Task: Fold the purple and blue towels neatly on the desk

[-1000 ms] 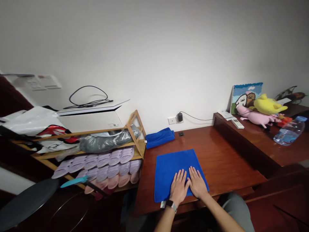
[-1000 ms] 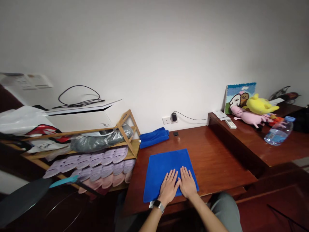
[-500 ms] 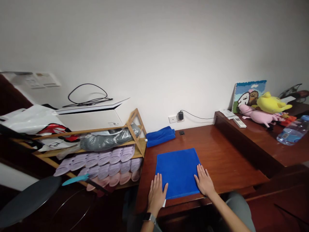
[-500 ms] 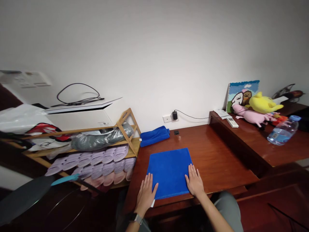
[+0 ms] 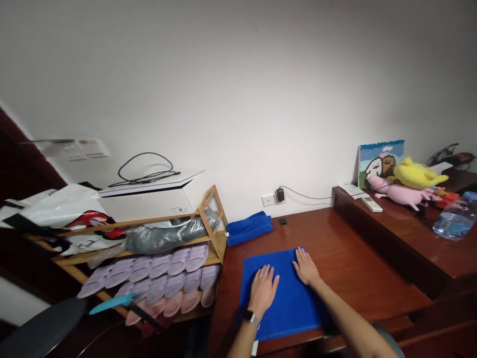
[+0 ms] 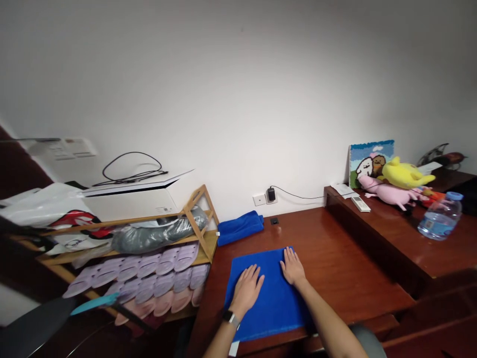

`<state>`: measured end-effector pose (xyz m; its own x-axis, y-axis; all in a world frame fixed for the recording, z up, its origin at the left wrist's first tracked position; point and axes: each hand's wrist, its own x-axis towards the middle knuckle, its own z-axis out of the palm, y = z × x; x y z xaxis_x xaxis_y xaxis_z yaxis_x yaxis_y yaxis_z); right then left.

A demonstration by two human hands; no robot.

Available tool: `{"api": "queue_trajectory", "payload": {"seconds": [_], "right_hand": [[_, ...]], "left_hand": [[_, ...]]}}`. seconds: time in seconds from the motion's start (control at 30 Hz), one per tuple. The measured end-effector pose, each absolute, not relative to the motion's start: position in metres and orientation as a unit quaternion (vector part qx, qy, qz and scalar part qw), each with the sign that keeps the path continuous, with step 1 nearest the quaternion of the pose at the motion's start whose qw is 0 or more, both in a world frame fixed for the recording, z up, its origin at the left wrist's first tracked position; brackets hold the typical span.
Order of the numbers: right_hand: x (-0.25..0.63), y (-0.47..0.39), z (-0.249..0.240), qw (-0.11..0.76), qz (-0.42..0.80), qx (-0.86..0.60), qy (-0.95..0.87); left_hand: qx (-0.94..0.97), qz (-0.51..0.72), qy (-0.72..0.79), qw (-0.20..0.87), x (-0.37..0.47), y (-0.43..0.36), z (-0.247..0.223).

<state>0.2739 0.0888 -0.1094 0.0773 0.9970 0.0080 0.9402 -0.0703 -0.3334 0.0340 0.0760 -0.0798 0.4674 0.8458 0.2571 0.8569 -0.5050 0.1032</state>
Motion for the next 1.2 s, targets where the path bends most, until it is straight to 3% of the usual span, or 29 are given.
{"api": "queue_trajectory", "payload": {"seconds": [0.13, 0.3, 0.63, 0.8, 1.03, 1.2], "right_hand": [[0.279, 0.097, -0.127, 0.117, 0.121, -0.717, -0.677], [0.282, 0.097, -0.139, 0.117, 0.11, -0.714, -0.681], [0.28, 0.101, -0.145, 0.117, 0.096, -0.736, -0.66], [0.281, 0.101, -0.143, 0.099, 0.094, -0.739, -0.659], [0.281, 0.11, -0.131, 0.114, 0.071, -0.721, -0.68], [0.281, 0.119, -0.146, 0.105, 0.09, -0.724, -0.676]], "left_hand": [[-0.878, -0.137, -0.459, -0.012, 0.091, 0.107, -0.083], [-0.885, -0.108, -0.448, -0.059, 0.124, 0.132, -0.12], [-0.806, -0.078, -0.587, 0.012, -0.019, 0.174, -0.143], [-0.805, -0.064, -0.59, 0.014, -0.035, 0.174, -0.137], [-0.822, -0.096, -0.561, 0.03, -0.007, 0.165, -0.126], [-0.87, -0.144, -0.471, 0.01, 0.073, 0.156, -0.13]]}}
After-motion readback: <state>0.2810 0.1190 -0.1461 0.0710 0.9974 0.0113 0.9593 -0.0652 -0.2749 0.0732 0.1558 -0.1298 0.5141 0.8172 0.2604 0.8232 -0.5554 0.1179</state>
